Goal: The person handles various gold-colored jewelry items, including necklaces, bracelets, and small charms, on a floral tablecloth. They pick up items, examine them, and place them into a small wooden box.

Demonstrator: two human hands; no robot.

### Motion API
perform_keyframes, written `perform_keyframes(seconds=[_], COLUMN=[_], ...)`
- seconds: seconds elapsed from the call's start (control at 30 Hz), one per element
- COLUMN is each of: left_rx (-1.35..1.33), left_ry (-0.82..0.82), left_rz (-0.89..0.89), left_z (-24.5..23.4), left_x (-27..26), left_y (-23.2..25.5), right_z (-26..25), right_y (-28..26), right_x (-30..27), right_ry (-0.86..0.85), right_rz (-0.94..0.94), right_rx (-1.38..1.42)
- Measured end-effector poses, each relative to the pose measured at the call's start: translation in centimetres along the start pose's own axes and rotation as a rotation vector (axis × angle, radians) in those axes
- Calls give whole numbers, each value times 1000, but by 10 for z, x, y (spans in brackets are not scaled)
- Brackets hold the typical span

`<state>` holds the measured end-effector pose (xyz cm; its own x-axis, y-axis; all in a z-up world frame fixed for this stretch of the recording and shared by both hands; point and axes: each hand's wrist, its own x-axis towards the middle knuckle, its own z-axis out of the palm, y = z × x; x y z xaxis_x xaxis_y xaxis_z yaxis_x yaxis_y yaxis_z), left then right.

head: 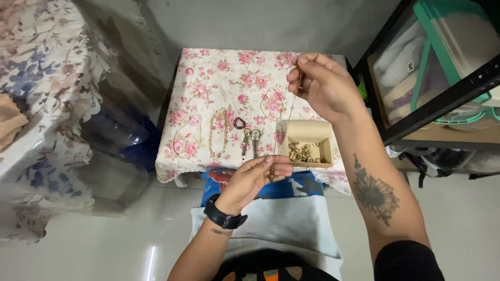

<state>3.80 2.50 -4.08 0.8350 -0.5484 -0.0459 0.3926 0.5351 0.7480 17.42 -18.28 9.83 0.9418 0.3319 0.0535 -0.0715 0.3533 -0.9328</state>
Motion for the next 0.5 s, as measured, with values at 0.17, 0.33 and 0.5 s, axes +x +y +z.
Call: perform_keyframes(seconds=[0.17,0.33,0.5], left_rx=[-176,-265,-202], left_ry=[-40,-19,-56], left_rz=[-10,-5,96], left_z=[3,1,-3], left_x=[-8,-13,-19], left_y=[12,19,21], right_z=[-8,-8,-1], right_y=[7,13,19], right_x=[32,53,69], right_ry=[29,8,-70], right_rz=[78,123,149], right_rx=[74,108,172])
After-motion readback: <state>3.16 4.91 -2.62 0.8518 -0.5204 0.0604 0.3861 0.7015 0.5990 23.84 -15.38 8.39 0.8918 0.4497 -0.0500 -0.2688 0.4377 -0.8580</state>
